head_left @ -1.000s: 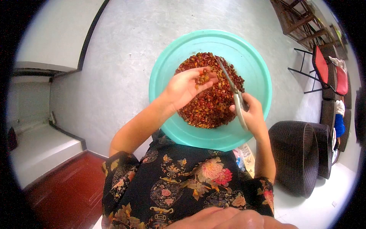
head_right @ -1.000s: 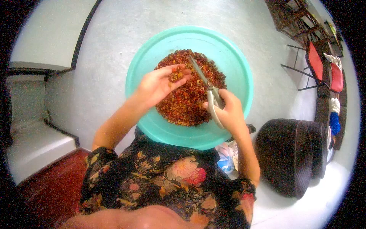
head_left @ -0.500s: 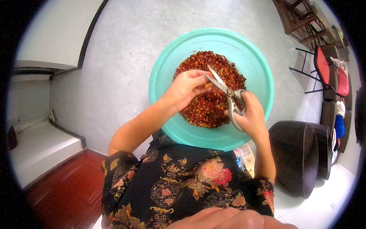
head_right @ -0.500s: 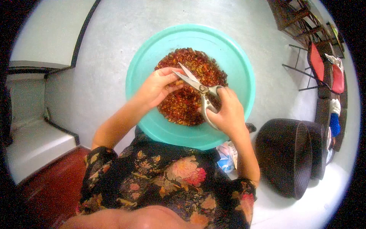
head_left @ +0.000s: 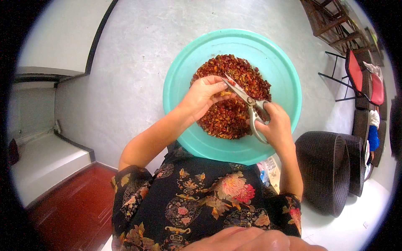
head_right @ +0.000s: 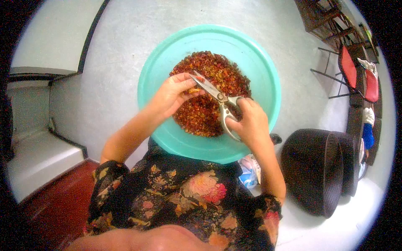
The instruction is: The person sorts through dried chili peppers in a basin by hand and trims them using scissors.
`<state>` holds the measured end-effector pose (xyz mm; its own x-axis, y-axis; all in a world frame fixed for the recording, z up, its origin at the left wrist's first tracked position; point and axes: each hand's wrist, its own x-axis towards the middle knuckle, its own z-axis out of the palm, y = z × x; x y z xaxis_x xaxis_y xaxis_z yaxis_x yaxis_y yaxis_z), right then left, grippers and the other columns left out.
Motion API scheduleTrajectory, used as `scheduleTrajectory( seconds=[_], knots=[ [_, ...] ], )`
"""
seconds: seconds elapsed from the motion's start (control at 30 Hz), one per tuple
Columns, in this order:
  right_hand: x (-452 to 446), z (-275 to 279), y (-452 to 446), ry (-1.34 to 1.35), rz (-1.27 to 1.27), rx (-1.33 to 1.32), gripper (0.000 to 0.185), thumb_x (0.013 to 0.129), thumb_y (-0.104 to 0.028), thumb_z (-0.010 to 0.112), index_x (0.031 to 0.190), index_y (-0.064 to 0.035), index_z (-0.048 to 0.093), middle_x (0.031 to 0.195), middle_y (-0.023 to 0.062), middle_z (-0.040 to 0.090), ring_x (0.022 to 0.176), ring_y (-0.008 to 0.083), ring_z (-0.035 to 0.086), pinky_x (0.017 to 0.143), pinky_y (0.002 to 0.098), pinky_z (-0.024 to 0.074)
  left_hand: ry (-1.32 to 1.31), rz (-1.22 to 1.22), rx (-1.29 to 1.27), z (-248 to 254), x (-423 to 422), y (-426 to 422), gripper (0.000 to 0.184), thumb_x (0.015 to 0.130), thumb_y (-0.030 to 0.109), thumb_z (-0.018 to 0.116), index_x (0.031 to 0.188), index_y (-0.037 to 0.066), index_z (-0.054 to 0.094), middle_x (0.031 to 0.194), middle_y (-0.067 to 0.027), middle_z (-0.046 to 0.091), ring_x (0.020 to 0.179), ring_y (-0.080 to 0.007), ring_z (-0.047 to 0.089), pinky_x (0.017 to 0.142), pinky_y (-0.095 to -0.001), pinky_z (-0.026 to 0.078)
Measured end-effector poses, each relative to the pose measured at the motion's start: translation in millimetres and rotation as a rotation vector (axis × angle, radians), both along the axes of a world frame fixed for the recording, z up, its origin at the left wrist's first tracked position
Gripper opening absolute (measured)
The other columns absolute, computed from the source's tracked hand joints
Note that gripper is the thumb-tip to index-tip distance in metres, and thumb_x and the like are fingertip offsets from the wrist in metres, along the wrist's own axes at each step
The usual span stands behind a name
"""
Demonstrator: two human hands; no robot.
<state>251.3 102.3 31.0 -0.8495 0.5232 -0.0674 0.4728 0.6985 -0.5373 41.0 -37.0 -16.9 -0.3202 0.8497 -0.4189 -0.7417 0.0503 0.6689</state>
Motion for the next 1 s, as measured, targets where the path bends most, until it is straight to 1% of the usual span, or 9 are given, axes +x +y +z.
scheduleTrajectory(
  seconds=[0.2, 0.4, 0.47, 0.6, 0.7, 0.77, 0.9, 0.97, 1.0],
  knots=[
    [2, -5, 1, 0.011, -0.020, -0.024, 0.027, 0.071, -0.019, 0.074, 0.085, 0.0008, 0.062, 0.084, 0.0200, 0.063, 0.080, 0.0397, 0.062, 0.073, 0.0466, 0.0502, -0.030, 0.003, -0.048, 4, 0, 1, 0.019, 0.098, 0.013, 0.061, 0.113, 0.002, 0.066, 0.114, -0.0107, 0.070, 0.108, -0.0253, 0.066, 0.104, -0.0411, 0.050],
    [2, -10, 3, 0.012, -0.133, -0.101, 0.039, 0.074, -0.029, 0.080, 0.084, 0.0026, 0.060, 0.081, 0.0219, 0.061, 0.075, 0.0396, 0.062, 0.070, 0.0454, 0.0489, -0.350, 0.153, 0.130, 4, -3, 4, 0.031, 0.096, 0.000, 0.051, 0.125, -0.011, 0.053, 0.130, -0.0216, 0.057, 0.124, -0.0346, 0.056, 0.114, -0.0465, 0.042],
    [4, -15, 6, 0.056, -0.172, -0.122, 0.046, 0.074, -0.032, 0.087, 0.086, 0.0037, 0.061, 0.073, 0.0146, 0.057, 0.062, 0.0222, 0.053, 0.059, 0.0361, 0.0444, -0.216, 0.108, 0.150, 12, -2, 3, 0.035, 0.093, -0.006, 0.047, 0.126, -0.016, 0.048, 0.133, -0.0245, 0.053, 0.130, -0.0381, 0.050, 0.116, -0.0488, 0.039],
    [5, -15, 5, 0.086, -0.137, -0.106, 0.045, 0.073, -0.031, 0.087, 0.086, 0.0032, 0.061, 0.072, 0.0130, 0.055, 0.063, 0.0219, 0.053, 0.060, 0.0366, 0.0441, -0.153, 0.058, 0.165, 11, -1, 3, 0.035, 0.094, -0.005, 0.049, 0.128, -0.014, 0.049, 0.131, -0.0238, 0.055, 0.128, -0.0381, 0.053, 0.114, -0.0464, 0.042],
    [4, -11, 4, 0.054, -0.114, -0.105, 0.049, 0.073, -0.039, 0.084, 0.086, 0.0016, 0.060, 0.079, 0.0195, 0.059, 0.071, 0.0350, 0.059, 0.066, 0.0415, 0.0474, -0.093, 0.058, 0.084, 17, -1, 2, 0.033, 0.096, -0.002, 0.051, 0.128, -0.011, 0.052, 0.128, -0.0218, 0.059, 0.122, -0.0363, 0.058, 0.110, -0.0422, 0.047],
    [3, -9, 2, 0.078, -0.127, -0.110, 0.047, 0.071, -0.032, 0.088, 0.089, 0.0023, 0.061, 0.074, 0.0117, 0.054, 0.068, 0.0207, 0.053, 0.064, 0.0359, 0.0447, -0.107, 0.071, 0.070, 15, -2, 2, 0.030, 0.098, 0.002, 0.054, 0.127, -0.008, 0.055, 0.124, -0.0192, 0.063, 0.116, -0.0337, 0.063, 0.106, -0.0389, 0.050],
    [1, -2, 1, 0.066, -0.125, -0.151, 0.047, 0.071, -0.031, 0.087, 0.093, 0.0019, 0.061, 0.079, 0.0116, 0.054, 0.071, 0.0211, 0.054, 0.066, 0.0347, 0.0449, -0.087, 0.043, 0.068, 9, -3, 2, 0.028, 0.099, 0.004, 0.055, 0.124, -0.007, 0.058, 0.122, -0.0174, 0.065, 0.115, -0.0317, 0.064, 0.104, -0.0378, 0.052],
    [0, 1, 1, 0.027, -0.117, -0.181, 0.056, 0.069, -0.038, 0.086, 0.099, 0.0011, 0.060, 0.089, 0.0187, 0.061, 0.082, 0.0364, 0.062, 0.074, 0.0424, 0.0493, -0.048, 0.023, 0.079, 10, -4, 2, 0.026, 0.099, 0.005, 0.057, 0.122, -0.005, 0.060, 0.122, -0.0158, 0.066, 0.114, -0.0288, 0.065, 0.102, -0.0367, 0.053],
    [0, 3, 1, 0.026, -0.118, -0.181, 0.056, 0.069, -0.038, 0.086, 0.099, 0.0011, 0.060, 0.089, 0.0187, 0.061, 0.082, 0.0364, 0.062, 0.074, 0.0424, 0.0493, -0.049, 0.023, 0.078, 10, -3, 2, 0.026, 0.099, 0.005, 0.057, 0.122, -0.005, 0.060, 0.122, -0.0158, 0.066, 0.114, -0.0288, 0.065, 0.102, -0.0367, 0.053]
  ],
)
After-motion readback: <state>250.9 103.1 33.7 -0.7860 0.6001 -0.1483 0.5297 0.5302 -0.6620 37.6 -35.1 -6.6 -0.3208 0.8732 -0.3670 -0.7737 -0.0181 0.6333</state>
